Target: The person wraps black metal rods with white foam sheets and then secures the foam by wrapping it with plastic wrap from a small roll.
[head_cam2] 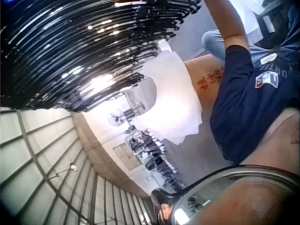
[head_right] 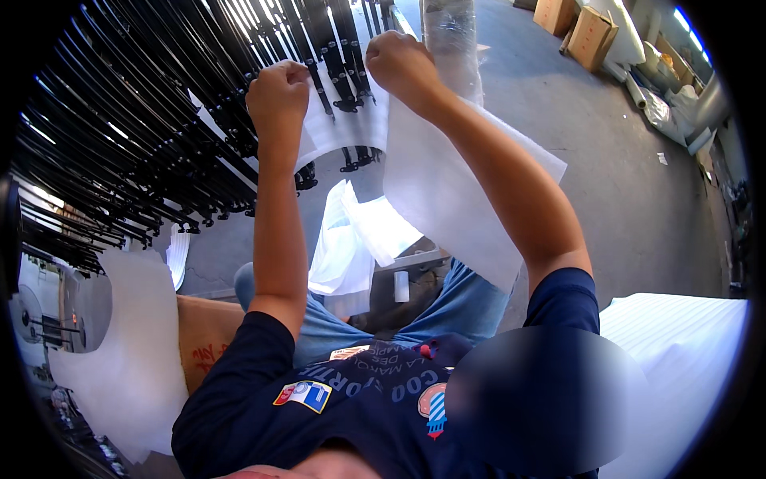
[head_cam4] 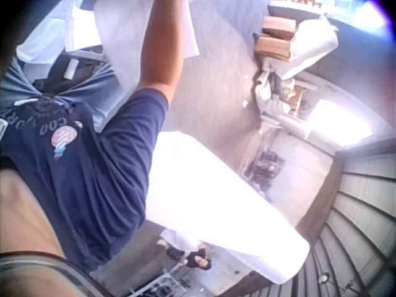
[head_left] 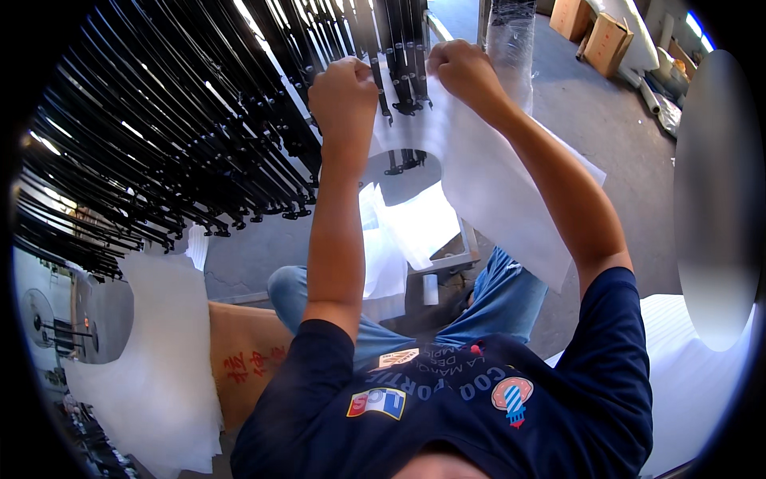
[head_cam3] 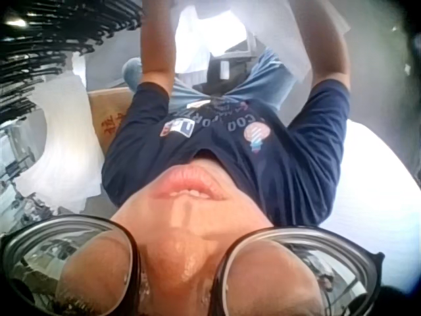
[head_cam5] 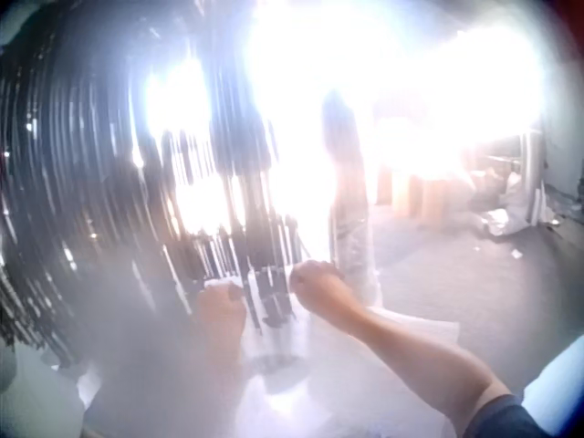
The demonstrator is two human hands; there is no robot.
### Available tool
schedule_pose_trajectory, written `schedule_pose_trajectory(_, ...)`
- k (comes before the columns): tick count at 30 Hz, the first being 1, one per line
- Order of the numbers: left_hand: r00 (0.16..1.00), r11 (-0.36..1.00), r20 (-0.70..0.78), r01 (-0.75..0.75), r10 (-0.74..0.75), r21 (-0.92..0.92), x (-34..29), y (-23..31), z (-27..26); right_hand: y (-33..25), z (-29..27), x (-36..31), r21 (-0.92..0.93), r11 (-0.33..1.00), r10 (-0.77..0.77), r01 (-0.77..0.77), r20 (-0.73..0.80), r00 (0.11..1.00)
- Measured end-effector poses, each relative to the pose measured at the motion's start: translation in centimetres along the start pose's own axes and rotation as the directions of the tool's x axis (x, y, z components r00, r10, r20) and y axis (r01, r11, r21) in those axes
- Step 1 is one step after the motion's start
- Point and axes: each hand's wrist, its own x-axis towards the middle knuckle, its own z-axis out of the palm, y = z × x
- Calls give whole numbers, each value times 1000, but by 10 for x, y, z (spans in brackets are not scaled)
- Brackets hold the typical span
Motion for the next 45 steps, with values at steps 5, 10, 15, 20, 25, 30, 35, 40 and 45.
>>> schedule_pose_trajectory(5,1000,998,-25,4,-5,-61,-13,-9,7,-5,-8,8,-13,1000,23,-23,-15,1000)
schedule_pose_trajectory(10,997,995,-34,-71,68,-72,-6,-15,11,-11,-10,8,-85,996,7,-11,-40,999)
schedule_pose_trajectory(15,994,991,-18,-113,112,-78,7,-6,4,-5,-8,5,-30,999,18,-19,-27,999)
schedule_pose_trajectory(20,999,999,-9,-53,53,-5,-10,-18,20,-12,-16,16,-97,995,-20,10,-102,995)
schedule_pose_trajectory(25,990,990,-27,-141,140,-28,3,-22,15,-16,-15,16,-178,984,-27,16,-60,998)
schedule_pose_trajectory(30,986,982,-15,-169,168,-81,8,-20,9,-1,-7,13,-68,997,-38,33,-74,997)
schedule_pose_trajectory(35,989,997,127,-83,81,10,2,-16,-8,-4,-18,21,9,996,-93,93,142,986)
schedule_pose_trajectory(40,966,930,230,188,-118,-316,-5,2,-18,-2,-21,20,73,989,-138,125,221,966)
schedule_pose_trajectory(45,961,766,242,254,-132,-591,-15,-4,8,2,-24,29,73,977,-215,202,292,932)
